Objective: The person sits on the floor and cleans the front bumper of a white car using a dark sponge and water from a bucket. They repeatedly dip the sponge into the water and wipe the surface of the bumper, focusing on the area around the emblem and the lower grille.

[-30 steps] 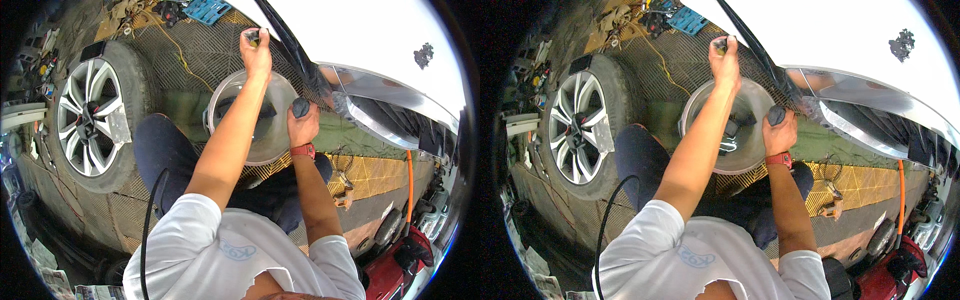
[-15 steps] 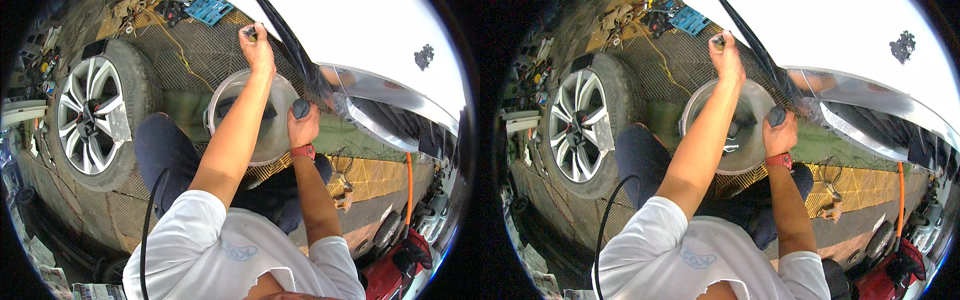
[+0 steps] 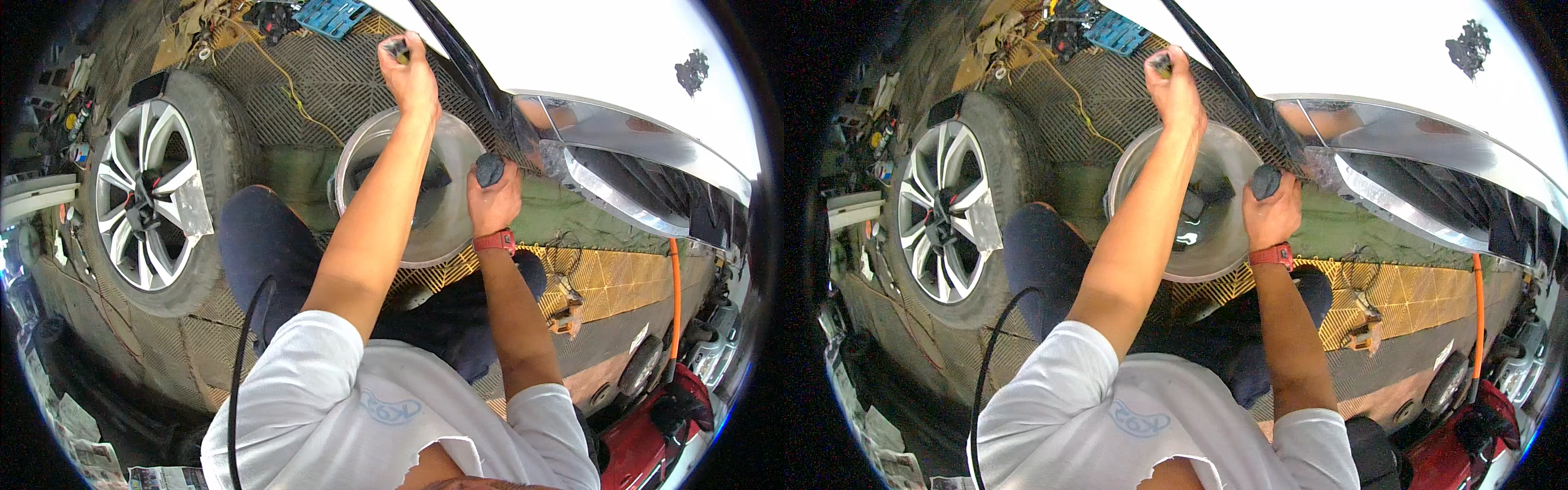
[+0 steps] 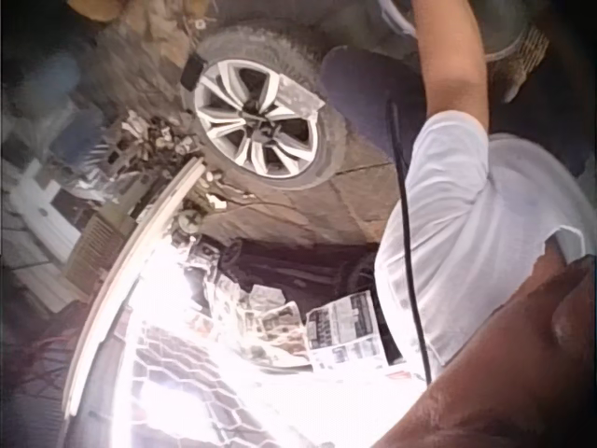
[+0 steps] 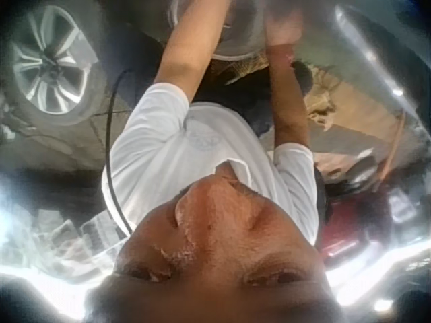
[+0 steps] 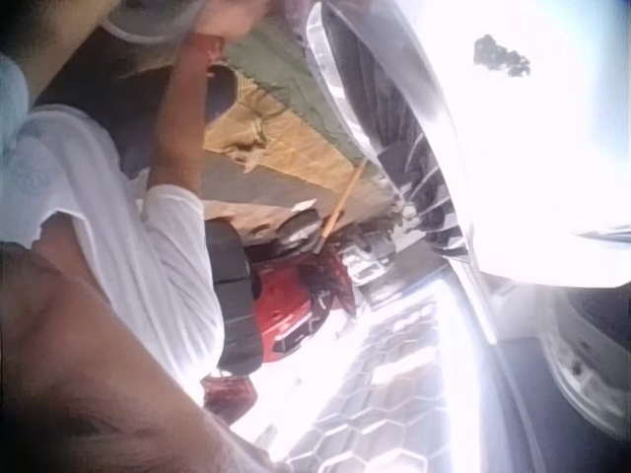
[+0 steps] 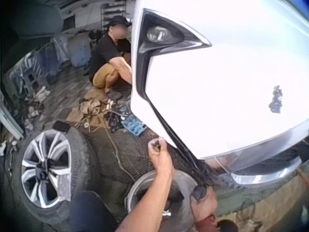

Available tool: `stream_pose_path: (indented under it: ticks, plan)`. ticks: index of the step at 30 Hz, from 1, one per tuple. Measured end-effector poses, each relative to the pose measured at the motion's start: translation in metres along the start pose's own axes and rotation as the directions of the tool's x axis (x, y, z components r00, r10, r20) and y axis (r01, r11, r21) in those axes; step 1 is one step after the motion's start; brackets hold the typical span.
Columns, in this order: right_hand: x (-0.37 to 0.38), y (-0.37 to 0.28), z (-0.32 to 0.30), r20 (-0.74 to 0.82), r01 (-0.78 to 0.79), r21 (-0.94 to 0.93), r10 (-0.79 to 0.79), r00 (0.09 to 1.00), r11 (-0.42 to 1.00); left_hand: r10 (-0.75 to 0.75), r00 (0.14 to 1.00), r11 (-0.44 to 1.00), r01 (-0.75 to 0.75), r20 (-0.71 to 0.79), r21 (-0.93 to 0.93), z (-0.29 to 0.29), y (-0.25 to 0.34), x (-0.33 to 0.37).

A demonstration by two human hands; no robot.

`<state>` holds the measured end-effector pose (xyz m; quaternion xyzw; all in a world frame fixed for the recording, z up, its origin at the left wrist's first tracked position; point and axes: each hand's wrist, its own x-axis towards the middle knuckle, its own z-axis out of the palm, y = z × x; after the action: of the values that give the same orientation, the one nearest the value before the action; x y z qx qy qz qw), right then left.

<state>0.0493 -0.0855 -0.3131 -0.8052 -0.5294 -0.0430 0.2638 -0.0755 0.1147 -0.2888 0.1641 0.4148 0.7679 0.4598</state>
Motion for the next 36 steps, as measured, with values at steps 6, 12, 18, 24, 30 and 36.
stream_pose_path:
  ticks: [6, 12, 18, 24, 30, 36]
  plan:
    - [0.003, -0.006, -0.005, 0.008, -0.021, -0.019, 0.021, 1.000, 1.000, 0.024, 0.999, 0.999, -0.023, 0.038, -0.026, -0.020, -0.003, 0.003]
    - [0.001, -0.002, -0.001, 0.013, -0.013, -0.006, 0.013, 1.000, 1.000, 0.043, 0.998, 0.995, -0.047, 0.050, 0.086, -0.005, -0.007, -0.004]
    - [-0.003, 0.005, 0.000, -0.005, -0.003, -0.015, 0.003, 1.000, 1.000, 0.060, 0.998, 0.993, -0.058, -0.016, 0.104, 0.008, 0.008, -0.015]
    - [0.001, -0.005, 0.000, 0.012, -0.007, -0.031, 0.008, 1.000, 1.000, 0.067, 0.997, 0.992, -0.064, -0.024, 0.111, 0.007, 0.012, -0.012]
    - [0.003, -0.006, -0.001, -0.010, 0.024, -0.023, -0.025, 1.000, 0.999, 0.135, 0.984, 0.925, -0.167, 0.114, 0.341, -0.020, 0.026, -0.005]
    - [0.001, -0.002, -0.002, -0.006, 0.020, -0.048, -0.020, 1.000, 0.999, 0.105, 0.988, 0.958, -0.131, 0.115, 0.253, -0.016, 0.034, 0.008]
